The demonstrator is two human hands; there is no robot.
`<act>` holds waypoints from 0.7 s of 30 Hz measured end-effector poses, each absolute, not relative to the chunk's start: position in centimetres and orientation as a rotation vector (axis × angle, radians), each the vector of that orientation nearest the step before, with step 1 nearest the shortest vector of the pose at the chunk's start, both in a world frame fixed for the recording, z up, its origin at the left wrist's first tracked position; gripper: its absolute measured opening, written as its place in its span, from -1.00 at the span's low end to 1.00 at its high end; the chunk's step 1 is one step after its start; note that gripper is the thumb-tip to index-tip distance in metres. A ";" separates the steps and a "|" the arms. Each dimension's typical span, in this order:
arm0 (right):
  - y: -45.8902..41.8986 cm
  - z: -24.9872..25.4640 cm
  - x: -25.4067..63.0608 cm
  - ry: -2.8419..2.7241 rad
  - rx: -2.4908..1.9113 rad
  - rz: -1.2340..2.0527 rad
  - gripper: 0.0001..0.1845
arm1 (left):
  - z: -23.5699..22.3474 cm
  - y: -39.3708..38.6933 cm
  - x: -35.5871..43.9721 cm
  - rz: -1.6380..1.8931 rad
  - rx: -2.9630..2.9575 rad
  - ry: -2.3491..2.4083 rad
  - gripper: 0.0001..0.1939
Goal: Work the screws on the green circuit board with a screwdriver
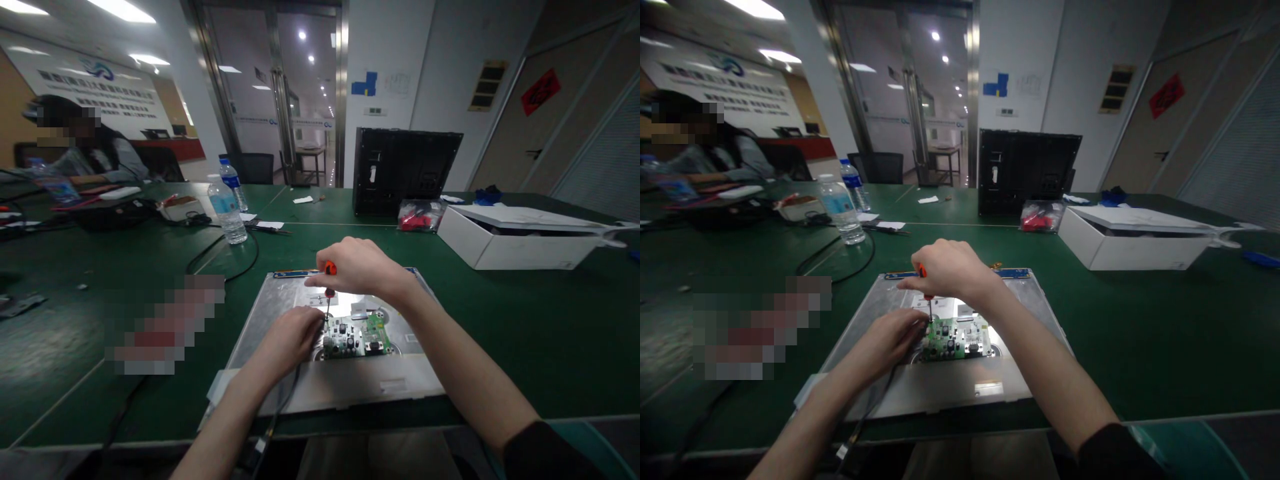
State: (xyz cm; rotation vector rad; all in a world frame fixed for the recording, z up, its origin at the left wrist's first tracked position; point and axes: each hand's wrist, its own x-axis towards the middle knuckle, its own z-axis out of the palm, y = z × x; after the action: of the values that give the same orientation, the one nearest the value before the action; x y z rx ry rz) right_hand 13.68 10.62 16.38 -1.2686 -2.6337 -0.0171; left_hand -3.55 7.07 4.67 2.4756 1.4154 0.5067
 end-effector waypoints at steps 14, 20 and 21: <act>10.7 16.4 13.7 -2.621 -1.284 -0.017 -0.60 | 5.0 6.9 -3.4 0.539 2.455 1.418 -0.74; 10.5 16.4 13.7 -2.617 -1.300 -0.092 -0.80 | 5.1 6.8 -3.4 0.536 2.457 1.353 -0.76; 10.4 16.4 13.7 -2.622 -1.292 -0.092 -0.79 | 5.1 6.8 -3.4 0.538 2.457 1.347 -0.77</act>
State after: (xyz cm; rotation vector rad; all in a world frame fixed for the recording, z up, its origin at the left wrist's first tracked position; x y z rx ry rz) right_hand 13.74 10.45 16.42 -1.2921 -2.6217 -0.0925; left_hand -3.37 6.80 5.06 2.4568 1.3468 0.5385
